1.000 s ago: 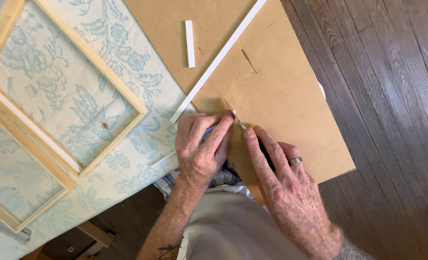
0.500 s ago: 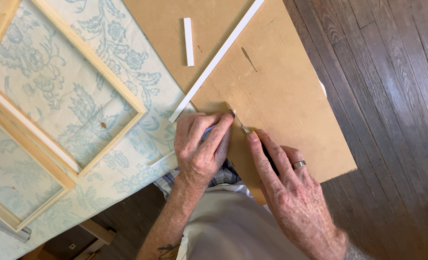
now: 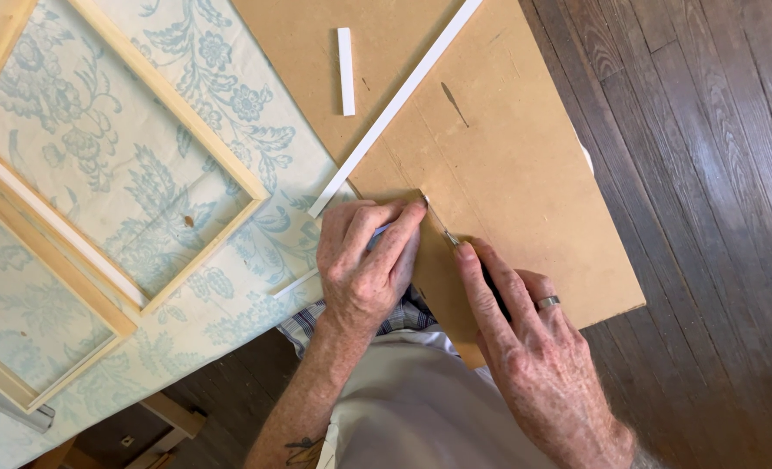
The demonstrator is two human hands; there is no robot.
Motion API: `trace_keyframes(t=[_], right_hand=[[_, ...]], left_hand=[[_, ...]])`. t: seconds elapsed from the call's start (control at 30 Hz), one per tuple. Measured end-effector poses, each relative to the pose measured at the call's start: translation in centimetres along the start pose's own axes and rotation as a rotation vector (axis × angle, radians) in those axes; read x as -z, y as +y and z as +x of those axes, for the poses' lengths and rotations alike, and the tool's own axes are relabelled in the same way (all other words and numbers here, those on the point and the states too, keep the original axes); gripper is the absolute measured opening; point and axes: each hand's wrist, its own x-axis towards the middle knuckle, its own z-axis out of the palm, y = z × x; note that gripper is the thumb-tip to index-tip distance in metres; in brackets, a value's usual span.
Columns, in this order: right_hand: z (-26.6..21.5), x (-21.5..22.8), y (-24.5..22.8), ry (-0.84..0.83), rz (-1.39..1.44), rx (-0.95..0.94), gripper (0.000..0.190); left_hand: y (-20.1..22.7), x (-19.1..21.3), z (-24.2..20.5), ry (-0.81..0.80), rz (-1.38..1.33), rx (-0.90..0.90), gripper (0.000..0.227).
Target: Fitting and cutting plastic strips to size for wooden frames using a utility knife on a workbench.
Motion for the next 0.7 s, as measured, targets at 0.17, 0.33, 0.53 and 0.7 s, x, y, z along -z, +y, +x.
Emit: trace_keyframes(t=[0.17, 0.33, 0.53, 0.7], right_hand=[[-0.6, 0.3, 0.1, -0.031, 0.041, -0.034, 0.078], [-2.6, 1.7, 0.4, -0.167, 0.077, -0.148, 0.081], [1.0, 2.1, 2.3, 0.165, 0.33, -0.145, 0.065], [5.8, 0.7, 4.4, 0.226, 0.269, 0.276, 0.051]], left_hand=[[-0.2, -0.1, 0.0, 0.005, 0.001, -0.004, 0.013], [0.5, 0.5, 0.2, 0.003, -0.038, 0.015, 0.011], [0.4, 3.1, 0.1, 0.034, -0.114, 0.172, 0.024], [0.4, 8.2, 0.3, 0.063, -0.29, 0.477, 0.024]])
